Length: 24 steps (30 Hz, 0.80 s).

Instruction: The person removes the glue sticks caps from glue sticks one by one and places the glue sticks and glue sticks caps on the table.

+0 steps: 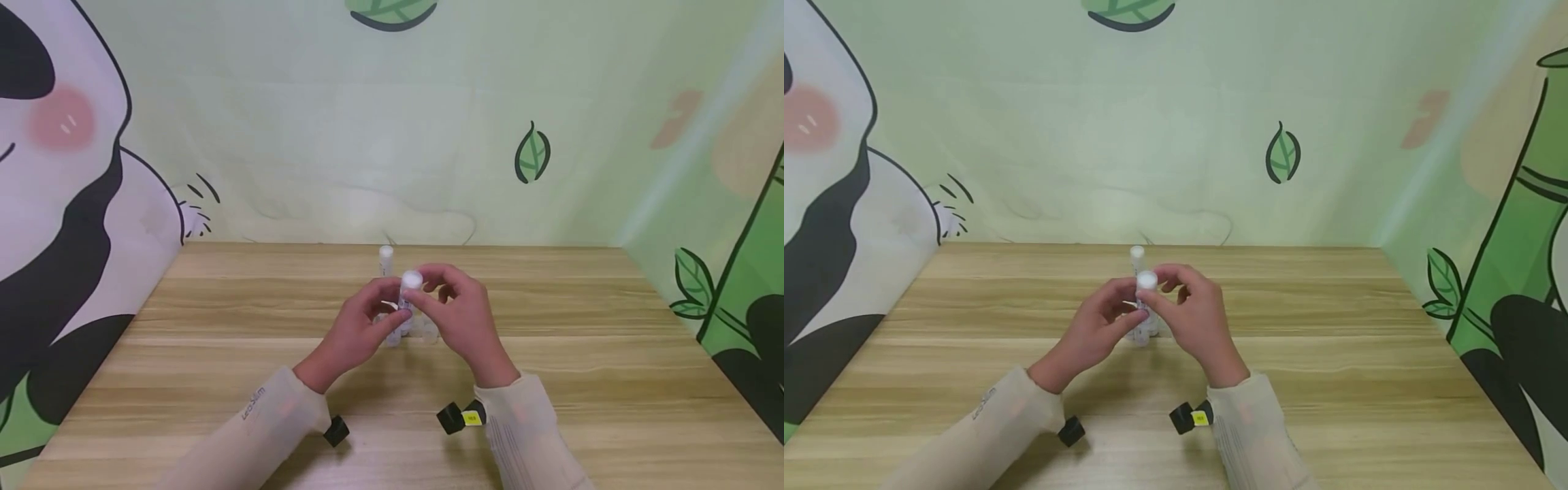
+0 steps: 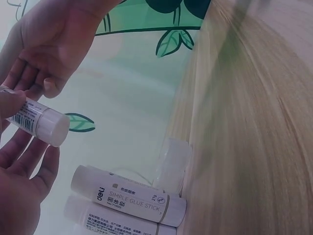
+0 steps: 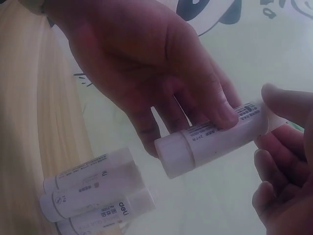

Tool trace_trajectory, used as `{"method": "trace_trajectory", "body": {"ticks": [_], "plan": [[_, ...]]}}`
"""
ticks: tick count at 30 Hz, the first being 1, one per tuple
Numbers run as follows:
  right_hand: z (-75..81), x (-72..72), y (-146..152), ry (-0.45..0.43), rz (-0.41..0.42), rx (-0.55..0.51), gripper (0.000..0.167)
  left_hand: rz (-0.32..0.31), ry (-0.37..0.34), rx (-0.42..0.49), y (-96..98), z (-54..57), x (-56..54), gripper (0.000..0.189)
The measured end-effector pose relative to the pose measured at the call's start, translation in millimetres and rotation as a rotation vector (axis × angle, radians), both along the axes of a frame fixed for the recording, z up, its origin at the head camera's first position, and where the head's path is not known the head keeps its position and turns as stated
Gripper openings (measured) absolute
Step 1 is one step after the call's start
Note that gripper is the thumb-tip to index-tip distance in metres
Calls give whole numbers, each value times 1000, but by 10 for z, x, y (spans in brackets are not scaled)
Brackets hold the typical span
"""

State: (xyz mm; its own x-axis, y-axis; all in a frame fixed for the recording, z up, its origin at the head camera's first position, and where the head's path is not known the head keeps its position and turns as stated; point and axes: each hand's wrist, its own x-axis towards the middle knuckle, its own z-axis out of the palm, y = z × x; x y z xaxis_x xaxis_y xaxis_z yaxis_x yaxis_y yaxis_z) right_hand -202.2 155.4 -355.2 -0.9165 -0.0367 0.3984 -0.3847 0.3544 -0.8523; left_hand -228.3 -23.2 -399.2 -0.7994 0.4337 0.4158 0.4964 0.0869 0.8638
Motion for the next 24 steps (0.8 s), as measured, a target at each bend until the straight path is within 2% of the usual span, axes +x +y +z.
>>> {"method": "trace_trajectory", "body": {"ticks": [10, 19, 24], "plan": [[7, 13, -4, 35, -6, 18, 27, -53, 25, 3, 4, 12, 14, 41], [34, 33, 7, 31, -3, 30, 27, -86, 24, -1, 12, 2, 5, 38], [63, 58, 7, 74, 5, 13, 27, -97, 17, 1, 10, 7, 8, 37]]}}
